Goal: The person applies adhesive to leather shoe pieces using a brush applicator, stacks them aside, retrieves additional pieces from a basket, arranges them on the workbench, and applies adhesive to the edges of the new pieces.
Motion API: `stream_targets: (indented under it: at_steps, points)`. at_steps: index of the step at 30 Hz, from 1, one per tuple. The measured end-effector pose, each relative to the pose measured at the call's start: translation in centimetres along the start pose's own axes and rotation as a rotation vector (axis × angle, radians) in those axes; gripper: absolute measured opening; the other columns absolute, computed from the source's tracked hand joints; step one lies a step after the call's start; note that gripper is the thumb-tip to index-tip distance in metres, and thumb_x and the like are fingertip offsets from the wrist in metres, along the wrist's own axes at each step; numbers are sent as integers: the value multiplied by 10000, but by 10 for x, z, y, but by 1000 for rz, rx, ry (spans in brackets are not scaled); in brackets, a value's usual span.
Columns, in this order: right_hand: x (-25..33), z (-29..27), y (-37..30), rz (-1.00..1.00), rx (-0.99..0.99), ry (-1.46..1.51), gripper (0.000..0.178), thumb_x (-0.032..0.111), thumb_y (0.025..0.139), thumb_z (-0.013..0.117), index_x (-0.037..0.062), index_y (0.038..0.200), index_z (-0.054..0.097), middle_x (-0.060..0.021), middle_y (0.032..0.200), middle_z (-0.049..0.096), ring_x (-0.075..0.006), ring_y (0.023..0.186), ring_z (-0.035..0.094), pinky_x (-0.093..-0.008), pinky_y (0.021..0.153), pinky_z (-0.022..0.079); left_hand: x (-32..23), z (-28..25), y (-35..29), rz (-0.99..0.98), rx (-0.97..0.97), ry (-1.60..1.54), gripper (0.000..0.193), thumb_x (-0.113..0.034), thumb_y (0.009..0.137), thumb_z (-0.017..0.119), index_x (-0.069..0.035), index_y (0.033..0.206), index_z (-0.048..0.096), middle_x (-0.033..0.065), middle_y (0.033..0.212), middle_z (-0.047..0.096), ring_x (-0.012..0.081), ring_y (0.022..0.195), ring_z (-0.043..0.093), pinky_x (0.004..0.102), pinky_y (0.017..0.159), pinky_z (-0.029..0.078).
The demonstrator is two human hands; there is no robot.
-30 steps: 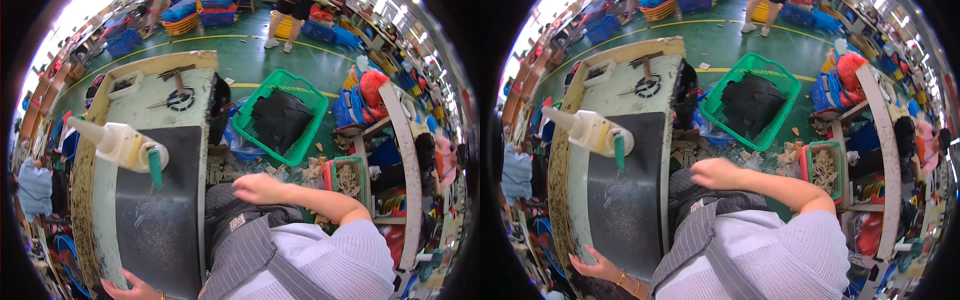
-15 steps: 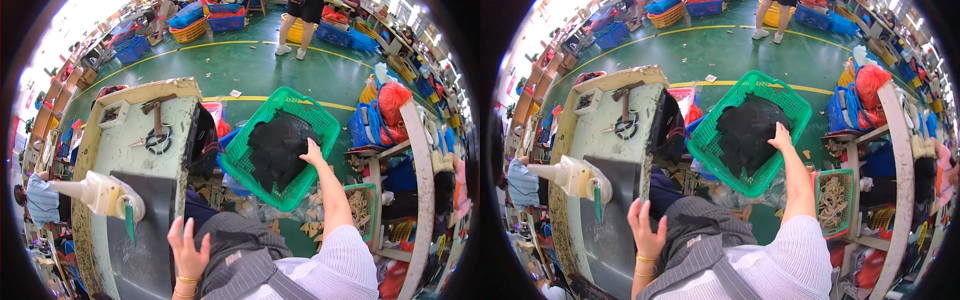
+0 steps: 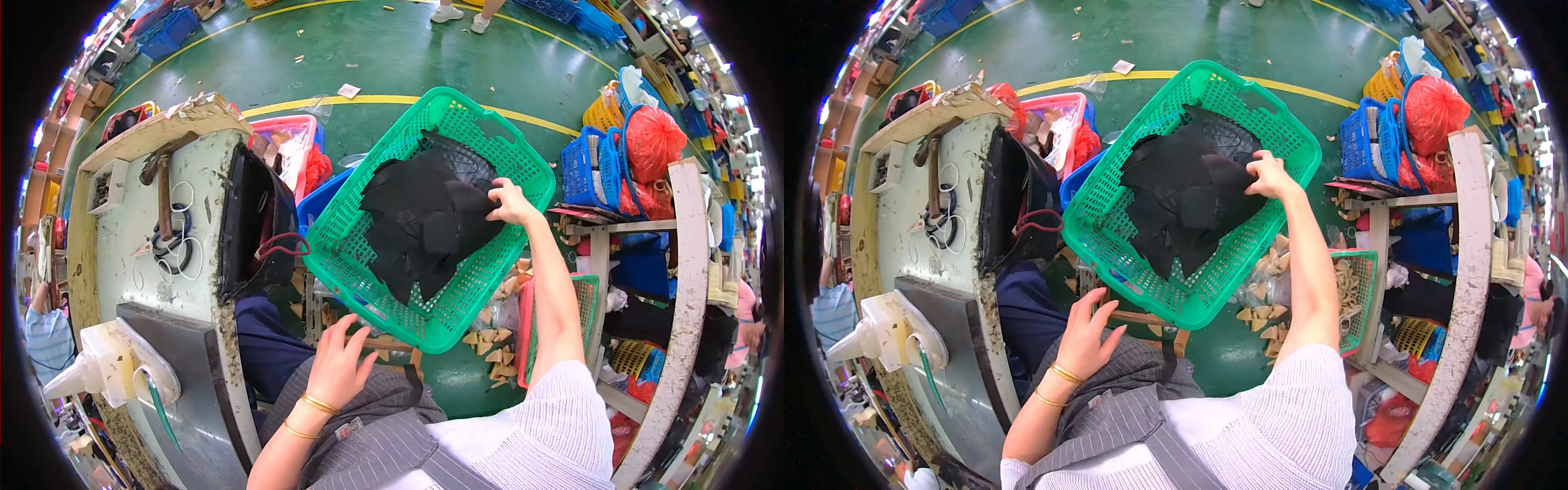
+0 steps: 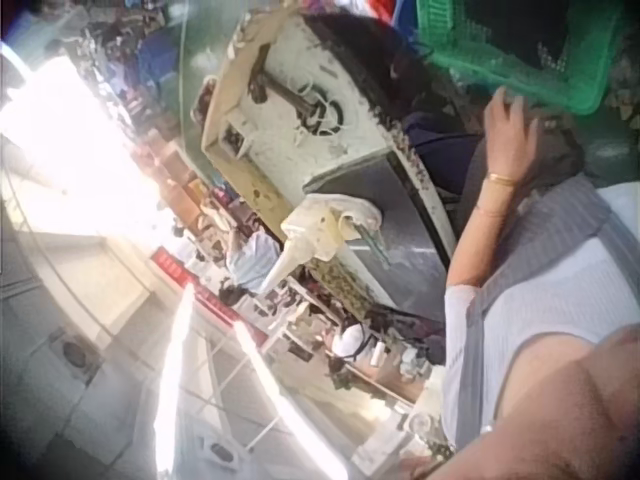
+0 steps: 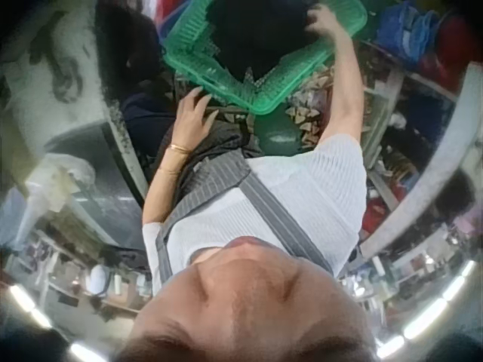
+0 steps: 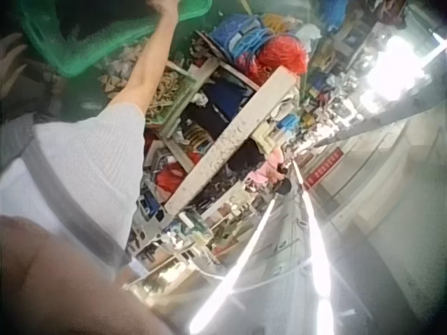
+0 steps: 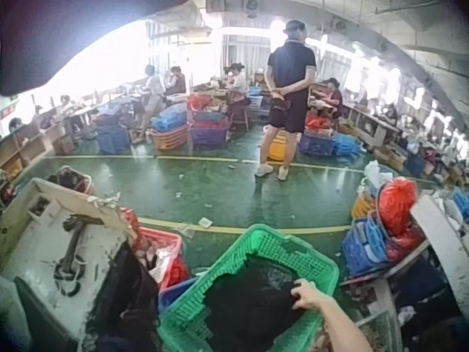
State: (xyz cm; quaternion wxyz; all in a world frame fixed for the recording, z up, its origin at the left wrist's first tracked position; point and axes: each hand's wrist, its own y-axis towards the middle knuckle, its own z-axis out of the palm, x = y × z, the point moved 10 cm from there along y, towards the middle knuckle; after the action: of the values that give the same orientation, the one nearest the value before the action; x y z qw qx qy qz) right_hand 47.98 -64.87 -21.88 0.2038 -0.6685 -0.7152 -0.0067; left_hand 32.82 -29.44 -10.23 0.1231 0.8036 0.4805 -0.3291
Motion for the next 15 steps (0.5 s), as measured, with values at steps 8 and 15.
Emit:
stream_targets:
  at_steps: [8, 15]
  points:
    - [160, 32, -104, -42, 381, 1339, 136, 18, 771, 684, 51, 842, 573, 22, 795, 547, -52, 801, 498, -244, 713, 421, 22, 7, 60, -97, -195, -260, 1023, -186, 611, 848, -44, 1417, 235, 186, 1349, 369, 306, 1221, 420, 387, 1023, 360]
    - [-11, 11, -18, 283, -350, 362, 615, 359, 741, 731, -52, 1144, 515, -135, 1060, 588, -231, 998, 557, -325, 857, 444, 33, 58, 68, -261, 92, -960, 323, -44, 701, 793, -47, 923, 559, -13, 840, 606, 86, 778, 575, 242, 706, 490]
